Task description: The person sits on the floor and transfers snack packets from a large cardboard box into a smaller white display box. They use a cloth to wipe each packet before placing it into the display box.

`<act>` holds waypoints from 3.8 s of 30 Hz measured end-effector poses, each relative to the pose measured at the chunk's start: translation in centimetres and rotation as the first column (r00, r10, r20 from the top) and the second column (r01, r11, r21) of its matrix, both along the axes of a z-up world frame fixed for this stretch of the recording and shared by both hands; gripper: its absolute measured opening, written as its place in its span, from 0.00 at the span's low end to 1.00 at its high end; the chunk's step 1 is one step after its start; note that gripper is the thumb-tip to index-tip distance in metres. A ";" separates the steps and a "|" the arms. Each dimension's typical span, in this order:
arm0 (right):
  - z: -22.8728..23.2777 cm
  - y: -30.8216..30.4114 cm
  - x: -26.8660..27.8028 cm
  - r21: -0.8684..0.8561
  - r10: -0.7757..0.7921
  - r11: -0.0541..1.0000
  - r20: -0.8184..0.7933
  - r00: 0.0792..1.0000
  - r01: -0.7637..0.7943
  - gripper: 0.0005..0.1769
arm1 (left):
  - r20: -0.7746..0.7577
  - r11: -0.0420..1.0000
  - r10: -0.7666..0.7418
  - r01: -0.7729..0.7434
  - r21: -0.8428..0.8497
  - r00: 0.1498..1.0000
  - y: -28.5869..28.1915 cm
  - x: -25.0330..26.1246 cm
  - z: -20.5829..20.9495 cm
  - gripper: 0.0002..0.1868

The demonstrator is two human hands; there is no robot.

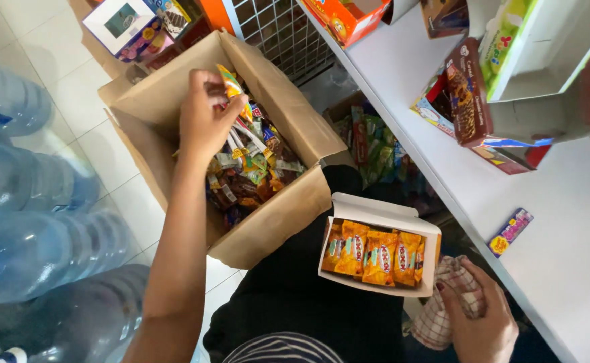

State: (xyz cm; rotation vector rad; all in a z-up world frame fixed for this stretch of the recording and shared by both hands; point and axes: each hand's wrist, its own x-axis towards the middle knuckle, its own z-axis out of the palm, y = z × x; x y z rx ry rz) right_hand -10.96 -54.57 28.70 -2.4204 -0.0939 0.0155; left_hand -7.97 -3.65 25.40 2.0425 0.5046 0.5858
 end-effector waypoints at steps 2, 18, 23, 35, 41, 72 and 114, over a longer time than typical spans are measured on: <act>0.2 0.2 0.7 -0.048 -0.029 0.998 0.002 1.000 0.029 0.31 | 0.210 0.944 -0.109 0.167 -0.285 0.972 -4.1 -2.8 3.0 0.27; 4.8 12.0 -4.2 0.047 0.269 0.935 0.552 0.789 -0.352 0.34 | 0.482 0.284 -0.185 0.517 -0.808 0.856 -27.1 -7.4 -1.6 0.28; 4.7 10.2 -4.4 0.210 0.160 0.936 0.462 0.872 -0.283 0.32 | 0.460 0.283 -0.281 0.531 -0.799 0.842 -28.1 -9.2 -0.8 0.29; 1.8 10.4 -6.5 0.219 0.232 0.908 0.449 0.863 -0.358 0.34 | 0.428 0.269 -0.038 0.422 -0.866 0.903 -28.6 -10.5 -1.1 0.29; 1.4 9.0 -6.4 0.305 0.206 0.906 0.288 0.935 -0.294 0.32 | 0.369 0.552 -0.108 0.364 -0.750 0.923 -27.0 -9.6 -1.8 0.31; -1.5 8.7 -5.8 0.487 0.085 0.841 0.310 0.947 -0.235 0.27 | 0.519 0.295 -0.489 0.693 -0.658 0.701 -26.7 -11.3 -4.2 0.30; -0.9 9.1 -7.3 0.079 0.378 0.879 0.487 0.787 -0.471 0.31 | 0.361 0.038 0.016 0.360 -0.932 0.933 -27.8 -11.8 -2.9 0.32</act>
